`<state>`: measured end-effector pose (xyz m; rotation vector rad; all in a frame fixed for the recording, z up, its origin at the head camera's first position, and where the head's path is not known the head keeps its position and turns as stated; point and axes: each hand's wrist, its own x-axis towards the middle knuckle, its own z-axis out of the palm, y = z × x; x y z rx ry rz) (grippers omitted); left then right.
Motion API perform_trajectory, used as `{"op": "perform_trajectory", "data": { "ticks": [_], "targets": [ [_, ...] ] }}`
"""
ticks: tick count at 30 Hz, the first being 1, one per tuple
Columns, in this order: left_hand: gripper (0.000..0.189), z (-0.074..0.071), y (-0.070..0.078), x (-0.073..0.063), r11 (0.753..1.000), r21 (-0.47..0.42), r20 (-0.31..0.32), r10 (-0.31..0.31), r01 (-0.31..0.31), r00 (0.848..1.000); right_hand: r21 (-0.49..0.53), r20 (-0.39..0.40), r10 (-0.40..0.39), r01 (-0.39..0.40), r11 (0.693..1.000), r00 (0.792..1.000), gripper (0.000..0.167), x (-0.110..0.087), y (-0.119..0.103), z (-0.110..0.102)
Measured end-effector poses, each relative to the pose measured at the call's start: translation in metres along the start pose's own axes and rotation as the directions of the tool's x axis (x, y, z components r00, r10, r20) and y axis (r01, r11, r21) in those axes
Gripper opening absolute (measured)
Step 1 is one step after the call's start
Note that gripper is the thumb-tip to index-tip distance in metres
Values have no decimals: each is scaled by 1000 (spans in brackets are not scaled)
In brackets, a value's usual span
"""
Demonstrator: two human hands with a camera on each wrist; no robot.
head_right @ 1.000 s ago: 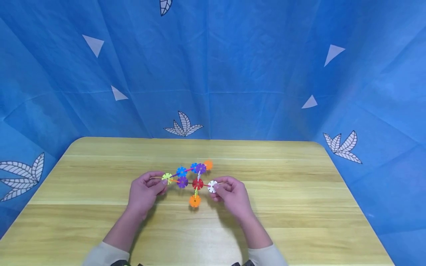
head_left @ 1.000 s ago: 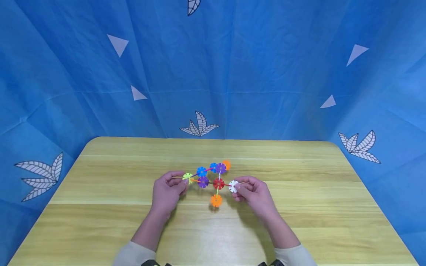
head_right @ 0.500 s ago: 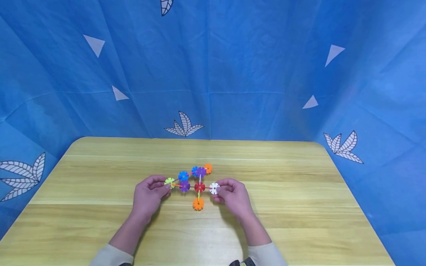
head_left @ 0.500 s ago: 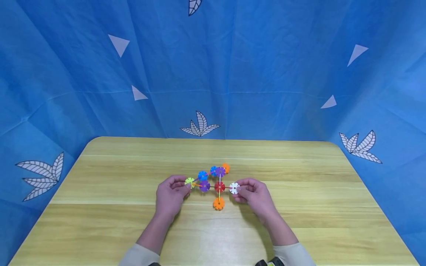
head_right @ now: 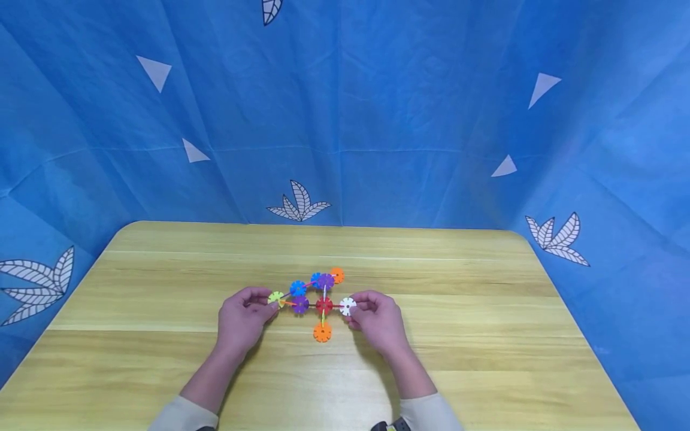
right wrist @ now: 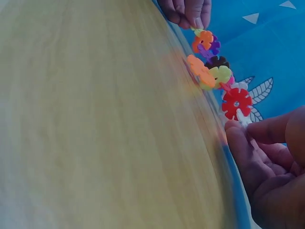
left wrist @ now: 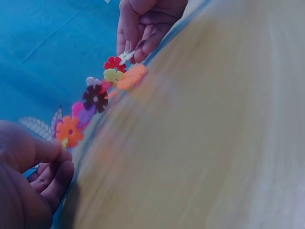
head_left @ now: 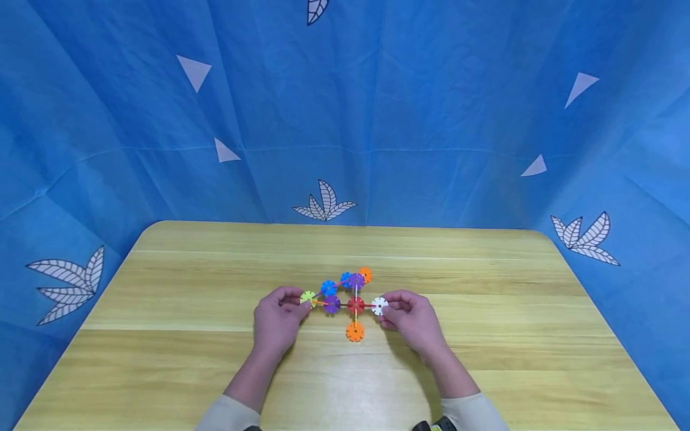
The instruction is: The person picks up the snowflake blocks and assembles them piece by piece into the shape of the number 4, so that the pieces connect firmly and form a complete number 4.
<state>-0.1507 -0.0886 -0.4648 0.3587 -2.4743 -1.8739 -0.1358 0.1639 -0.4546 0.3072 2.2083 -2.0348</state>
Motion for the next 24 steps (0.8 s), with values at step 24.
{"op": "perform_trajectory", "data": {
  "ticks": [24],
  "targets": [
    [23, 3, 2, -4, 914, 347, 60, 200, -208, 978, -241, -43, -55, 43, 970, 998, 18, -5, -1, -2]
  ]
}}
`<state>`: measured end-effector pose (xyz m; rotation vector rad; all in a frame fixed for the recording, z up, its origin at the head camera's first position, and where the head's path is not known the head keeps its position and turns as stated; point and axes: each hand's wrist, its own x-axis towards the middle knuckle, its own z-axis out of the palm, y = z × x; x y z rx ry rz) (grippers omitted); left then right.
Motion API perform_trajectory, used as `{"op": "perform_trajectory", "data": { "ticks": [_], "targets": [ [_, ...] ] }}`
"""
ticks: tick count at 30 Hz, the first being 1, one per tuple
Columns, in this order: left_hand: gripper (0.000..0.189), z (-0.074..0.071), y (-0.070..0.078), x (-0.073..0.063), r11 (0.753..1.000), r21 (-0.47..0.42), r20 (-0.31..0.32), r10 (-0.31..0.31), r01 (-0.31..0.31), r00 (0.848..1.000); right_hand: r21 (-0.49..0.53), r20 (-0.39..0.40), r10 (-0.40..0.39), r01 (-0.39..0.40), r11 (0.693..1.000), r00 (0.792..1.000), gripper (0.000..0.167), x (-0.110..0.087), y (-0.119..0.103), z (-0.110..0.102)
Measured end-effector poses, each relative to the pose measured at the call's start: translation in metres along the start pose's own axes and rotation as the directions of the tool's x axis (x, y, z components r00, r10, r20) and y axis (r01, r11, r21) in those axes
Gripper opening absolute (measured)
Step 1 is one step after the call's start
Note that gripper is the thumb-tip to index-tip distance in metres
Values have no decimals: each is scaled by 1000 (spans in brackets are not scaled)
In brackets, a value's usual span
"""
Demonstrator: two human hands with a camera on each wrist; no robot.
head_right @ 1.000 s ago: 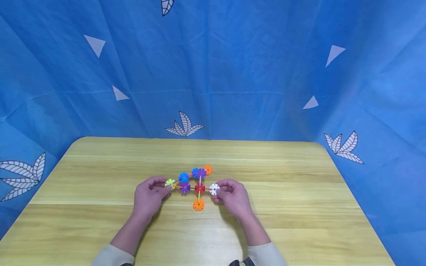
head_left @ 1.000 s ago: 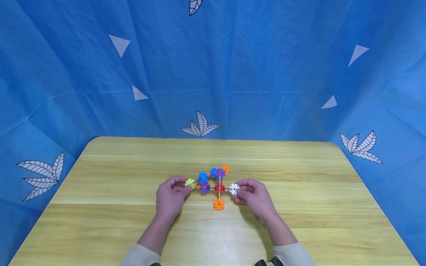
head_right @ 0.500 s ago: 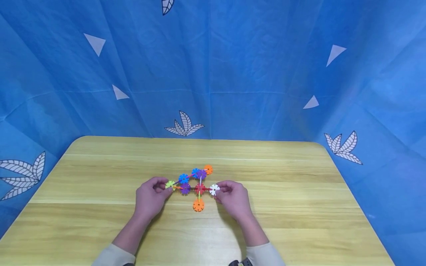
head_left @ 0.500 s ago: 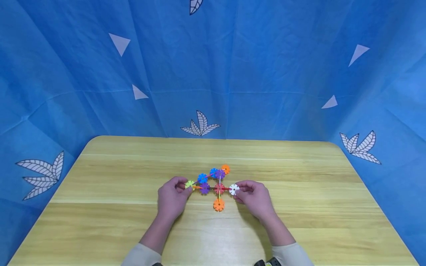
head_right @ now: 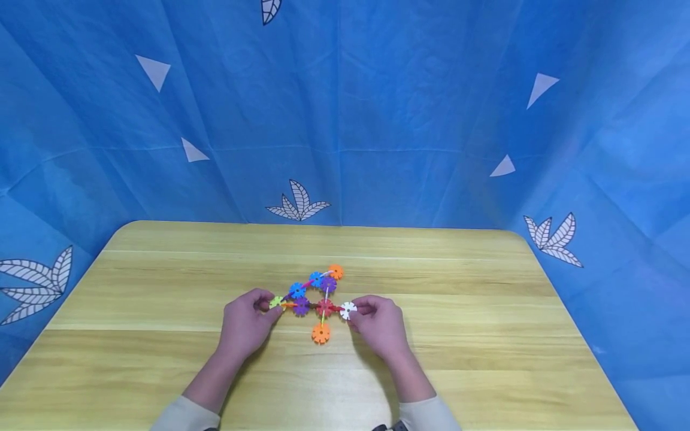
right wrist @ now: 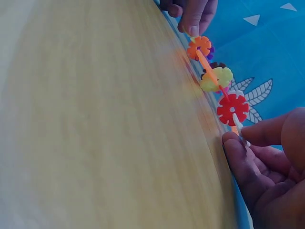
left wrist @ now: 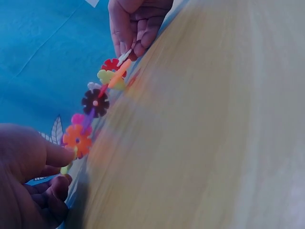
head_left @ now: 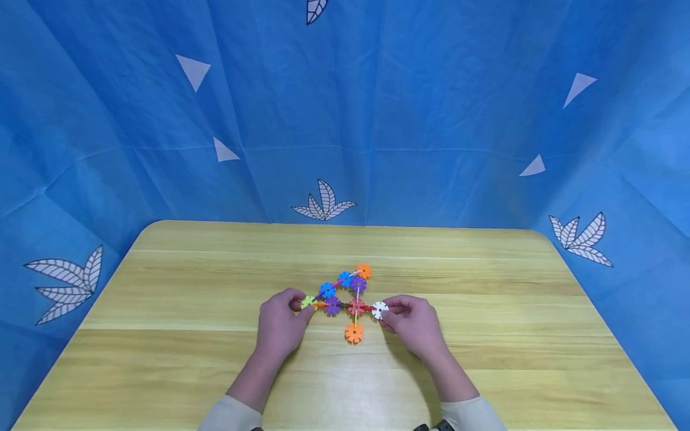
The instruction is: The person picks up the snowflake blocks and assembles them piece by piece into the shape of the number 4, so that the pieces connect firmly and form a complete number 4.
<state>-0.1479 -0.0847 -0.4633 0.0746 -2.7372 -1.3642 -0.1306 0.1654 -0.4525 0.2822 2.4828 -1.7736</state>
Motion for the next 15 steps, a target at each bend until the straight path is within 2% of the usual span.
{"op": "perform_trajectory", "data": {
  "ticks": [7, 15],
  "targets": [
    [24, -1, 2, -2, 999, 29, -2, 32, -32, 999, -30, -12, -15, 15, 999, 1000, 16, 3, 1, -1],
    [25, 0, 0, -3, 996, 52, -7, 67, -67, 998, -26, -28, 1, -2, 1000, 1000, 15, 6, 1, -2]
  ]
}}
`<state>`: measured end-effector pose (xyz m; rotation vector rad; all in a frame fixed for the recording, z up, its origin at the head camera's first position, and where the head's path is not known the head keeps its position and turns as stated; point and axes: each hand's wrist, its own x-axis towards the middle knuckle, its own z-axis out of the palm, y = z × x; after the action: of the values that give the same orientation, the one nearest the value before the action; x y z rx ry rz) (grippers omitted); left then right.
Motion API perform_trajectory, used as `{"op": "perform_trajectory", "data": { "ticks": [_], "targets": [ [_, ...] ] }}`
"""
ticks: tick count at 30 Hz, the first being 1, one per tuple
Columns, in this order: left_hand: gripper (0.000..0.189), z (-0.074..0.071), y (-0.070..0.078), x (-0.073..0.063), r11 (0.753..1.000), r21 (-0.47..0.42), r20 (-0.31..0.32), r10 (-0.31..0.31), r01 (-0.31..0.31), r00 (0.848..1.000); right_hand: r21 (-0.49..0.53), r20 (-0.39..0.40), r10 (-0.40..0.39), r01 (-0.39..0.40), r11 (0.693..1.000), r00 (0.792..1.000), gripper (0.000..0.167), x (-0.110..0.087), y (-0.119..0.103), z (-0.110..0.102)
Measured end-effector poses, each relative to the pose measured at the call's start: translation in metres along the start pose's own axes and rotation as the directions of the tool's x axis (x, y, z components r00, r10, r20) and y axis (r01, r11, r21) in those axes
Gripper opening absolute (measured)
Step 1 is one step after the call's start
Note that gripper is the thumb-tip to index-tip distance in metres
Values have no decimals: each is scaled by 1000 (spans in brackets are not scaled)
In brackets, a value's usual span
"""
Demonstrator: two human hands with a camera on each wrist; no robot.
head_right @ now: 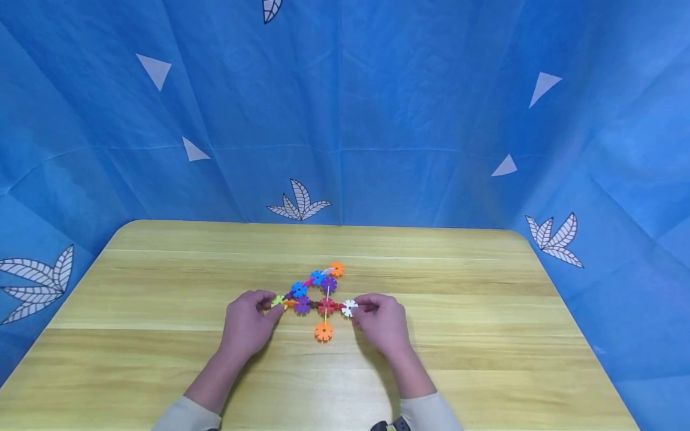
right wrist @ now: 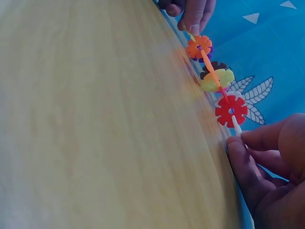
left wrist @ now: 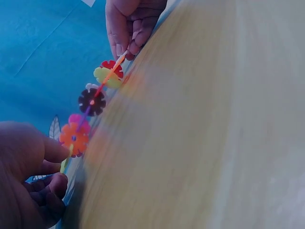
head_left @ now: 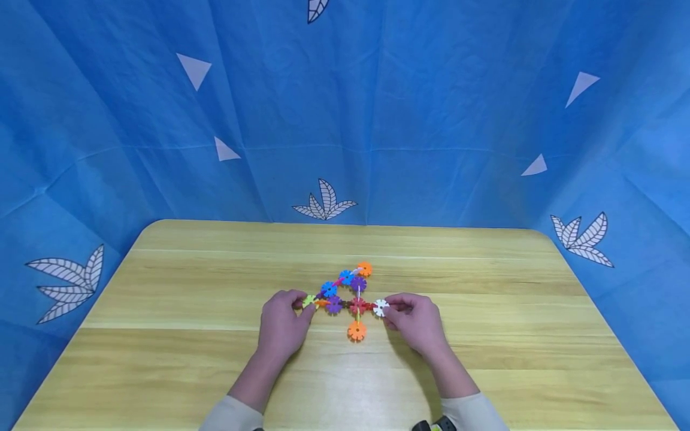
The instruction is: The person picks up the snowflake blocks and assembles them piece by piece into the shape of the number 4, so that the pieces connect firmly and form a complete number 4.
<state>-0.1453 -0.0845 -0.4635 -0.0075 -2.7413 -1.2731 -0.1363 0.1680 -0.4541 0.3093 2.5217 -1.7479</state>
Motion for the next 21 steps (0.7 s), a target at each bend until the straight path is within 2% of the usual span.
{"op": "perform_trajectory", "data": {
  "ticks": [11, 21],
  "targets": [
    [24, 2, -2, 0, 998, 21, -22, 57, -57, 998, 11, -10, 0, 1, 1000, 1000, 16, 0, -1, -1],
    [22, 2, -4, 1, 999, -13, -9, 38, -38, 999, 45, 6, 7, -7, 999, 1000, 17, 0, 2, -1]
  ]
}}
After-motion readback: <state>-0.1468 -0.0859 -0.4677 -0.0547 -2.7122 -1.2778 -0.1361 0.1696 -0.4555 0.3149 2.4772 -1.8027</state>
